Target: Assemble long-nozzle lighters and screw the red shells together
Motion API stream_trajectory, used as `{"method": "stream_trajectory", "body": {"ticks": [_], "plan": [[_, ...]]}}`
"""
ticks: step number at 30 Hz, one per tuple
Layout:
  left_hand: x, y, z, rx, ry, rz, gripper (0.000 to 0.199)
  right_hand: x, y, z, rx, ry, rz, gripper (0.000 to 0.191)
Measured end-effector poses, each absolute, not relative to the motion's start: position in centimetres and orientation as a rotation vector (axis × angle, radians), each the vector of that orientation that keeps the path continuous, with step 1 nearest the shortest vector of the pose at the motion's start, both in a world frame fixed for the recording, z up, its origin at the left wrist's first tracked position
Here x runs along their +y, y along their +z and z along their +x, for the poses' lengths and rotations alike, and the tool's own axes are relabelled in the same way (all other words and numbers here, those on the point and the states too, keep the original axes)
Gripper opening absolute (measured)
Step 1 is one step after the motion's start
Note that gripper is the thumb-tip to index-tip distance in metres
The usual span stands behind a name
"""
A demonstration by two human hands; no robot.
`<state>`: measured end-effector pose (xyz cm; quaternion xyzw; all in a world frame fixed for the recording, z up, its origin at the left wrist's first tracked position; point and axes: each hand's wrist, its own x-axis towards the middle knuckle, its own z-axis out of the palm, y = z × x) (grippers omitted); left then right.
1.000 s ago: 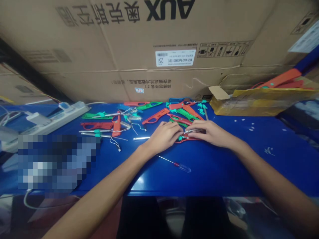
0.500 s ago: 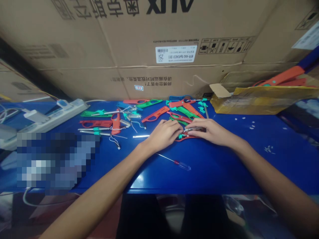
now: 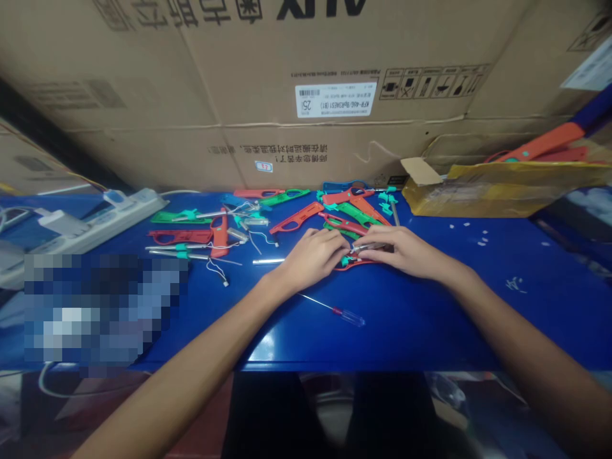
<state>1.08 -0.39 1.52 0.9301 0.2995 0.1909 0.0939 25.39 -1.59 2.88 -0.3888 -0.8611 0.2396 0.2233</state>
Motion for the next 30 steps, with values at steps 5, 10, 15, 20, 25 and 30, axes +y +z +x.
{"method": "stream_trajectory", "body": {"ticks": [5, 10, 15, 20, 25, 30], "plan": [[-0.33, 1.34, 1.08, 0.898, 0.587, 2.741, 0.019, -1.6, 2.92, 25.32, -2.374, 0.672, -1.073, 0.031], [-0.33, 1.33, 1.08, 0.908, 0.577, 2.735, 0.02, -1.6, 2.96, 25.32, -2.366, 0.679, -1.077, 0.032], [-0.32, 1.37, 1.05, 0.901, 0.579, 2.738, 0.02, -1.61, 2.96, 25.32, -2.368, 0.68, -1.083, 0.032], [-0.38, 1.45, 1.03, 0.893, 0.569, 2.745, 0.022, -1.7, 3.05, 25.24, -2.376, 0.669, -1.087, 0.032], [-0.51, 1.39, 1.11, 0.9, 0.573, 2.753, 0.022, -1.71, 2.97, 25.18, -2.387, 0.644, -1.089, 0.032], [-0.52, 1.09, 1.24, 0.951, 0.596, 2.753, 0.021, -1.8, 2.73, 25.1, -2.425, 0.58, -1.091, 0.033]]}}
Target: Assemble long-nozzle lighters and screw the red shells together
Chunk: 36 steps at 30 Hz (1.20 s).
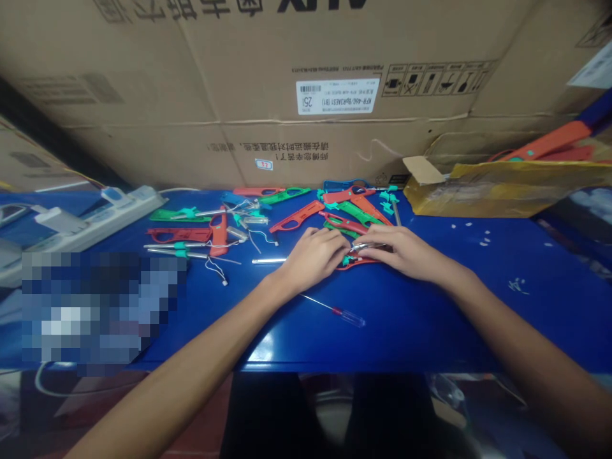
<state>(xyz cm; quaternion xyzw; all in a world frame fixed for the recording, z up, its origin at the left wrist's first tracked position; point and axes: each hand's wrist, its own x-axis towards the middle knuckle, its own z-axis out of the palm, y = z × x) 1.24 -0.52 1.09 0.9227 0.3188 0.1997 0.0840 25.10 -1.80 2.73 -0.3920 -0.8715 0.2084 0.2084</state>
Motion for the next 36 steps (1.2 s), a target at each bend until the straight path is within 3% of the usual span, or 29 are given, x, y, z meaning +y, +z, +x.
{"method": "stream_trajectory", "body": {"ticks": [23, 36], "plan": [[-0.62, 0.74, 1.16, 1.015, 0.712, 2.645, 0.022, -2.03, 1.99, 24.45, -2.403, 0.49, -1.053, 0.033], [-0.34, 1.47, 0.85, 1.044, 0.59, 2.618, 0.019, -1.91, 2.24, 24.24, -2.469, 0.454, -1.117, 0.032]]}}
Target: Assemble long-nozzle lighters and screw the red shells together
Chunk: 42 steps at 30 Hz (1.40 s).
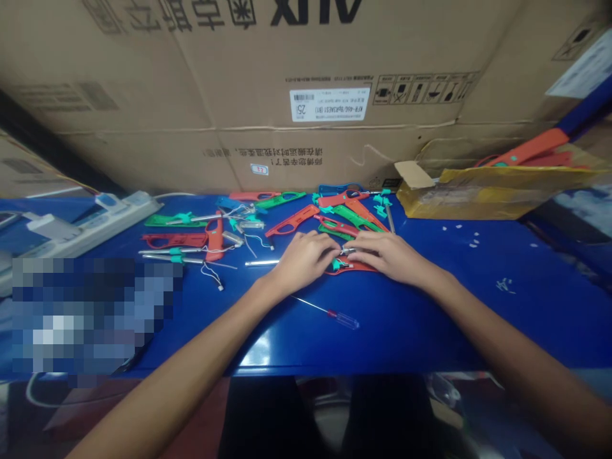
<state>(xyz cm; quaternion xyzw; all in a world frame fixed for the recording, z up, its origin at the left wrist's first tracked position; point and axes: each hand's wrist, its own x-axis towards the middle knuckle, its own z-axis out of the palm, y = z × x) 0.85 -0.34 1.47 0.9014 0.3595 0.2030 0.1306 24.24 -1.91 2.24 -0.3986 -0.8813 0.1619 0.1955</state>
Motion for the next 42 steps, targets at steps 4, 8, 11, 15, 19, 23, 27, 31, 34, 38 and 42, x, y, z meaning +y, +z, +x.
{"method": "stream_trajectory", "body": {"ticks": [4, 8, 11, 15, 19, 23, 27, 31, 34, 38, 42], "plan": [[-0.3, 1.5, 0.8, 1.054, 0.6, 2.596, 0.018, -2.0, 2.2, 23.9, -2.467, 0.438, -1.134, 0.031], [-0.3, 1.4, 0.7, 1.034, 0.618, 2.601, 0.018, -2.0, 2.1, 23.6, -2.45, 0.429, -1.079, 0.029], [-0.2, 1.2, 0.5, 1.025, 0.646, 2.617, 0.019, -2.0, 2.2, 23.5, -2.454, 0.415, -1.088, 0.028], [0.0, 1.0, 0.5, 0.996, 0.657, 2.63, 0.021, -2.1, 2.5, 23.4, -2.476, 0.387, -1.108, 0.028], [0.2, 1.2, 0.5, 0.975, 0.624, 2.664, 0.022, -2.3, 2.7, 23.6, -2.464, 0.394, -1.172, 0.025], [0.1, 2.0, 0.2, 0.931, 0.531, 2.626, 0.025, -2.3, 2.7, 23.7, -2.411, 0.452, -1.231, 0.026], [0.1, 3.1, -0.8, 0.865, 0.43, 2.578, 0.039, -2.2, 2.8, 24.0, -2.422, 0.485, -1.217, 0.018], [0.8, 3.8, -2.5, 0.886, 0.354, 2.483, 0.054, -2.3, 3.0, 24.2, -2.45, 0.477, -1.21, 0.017], [1.7, 3.9, -3.7, 0.912, 0.296, 2.409, 0.05, -2.5, 3.1, 24.2, -2.468, 0.443, -1.212, 0.019], [2.0, 3.8, -3.9, 0.896, 0.294, 2.387, 0.046, -2.7, 3.3, 24.1, -2.479, 0.414, -1.244, 0.017], [1.3, 3.8, -3.1, 0.821, 0.312, 2.45, 0.055, -2.8, 3.4, 24.0, -2.467, 0.466, -1.213, 0.016]]}}
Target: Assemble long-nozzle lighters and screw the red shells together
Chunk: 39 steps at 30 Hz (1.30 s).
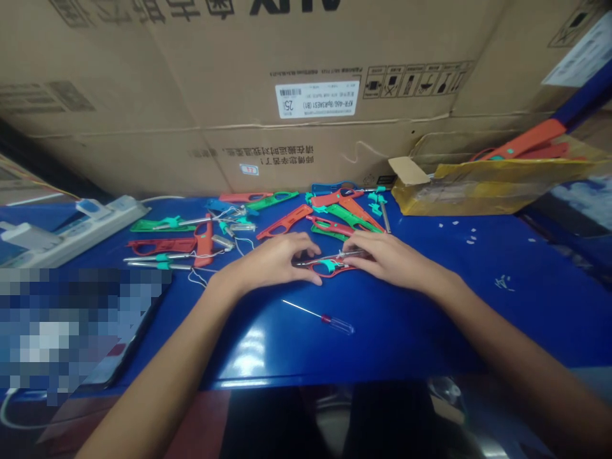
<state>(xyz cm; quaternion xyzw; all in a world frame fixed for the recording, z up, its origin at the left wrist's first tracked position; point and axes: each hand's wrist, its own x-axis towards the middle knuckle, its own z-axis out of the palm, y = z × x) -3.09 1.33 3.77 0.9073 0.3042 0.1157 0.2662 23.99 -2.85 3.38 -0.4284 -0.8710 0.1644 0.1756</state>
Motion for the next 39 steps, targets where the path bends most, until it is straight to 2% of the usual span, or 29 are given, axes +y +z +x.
{"method": "stream_trajectory", "body": {"ticks": [13, 24, 39], "plan": [[0.7, 3.5, -2.2, 0.844, 0.289, 2.532, 0.037, -3.0, 4.3, 23.7, -2.405, 0.635, -1.212, 0.016], [0.8, 3.0, -1.5, 0.87, 0.324, 2.7, 0.032, -2.6, 3.7, 24.6, -2.419, 0.487, -1.153, 0.019], [0.2, 3.1, -1.2, 0.914, 0.316, 2.763, 0.031, -2.5, 4.3, 25.1, -2.504, 0.519, -1.172, 0.024]]}}
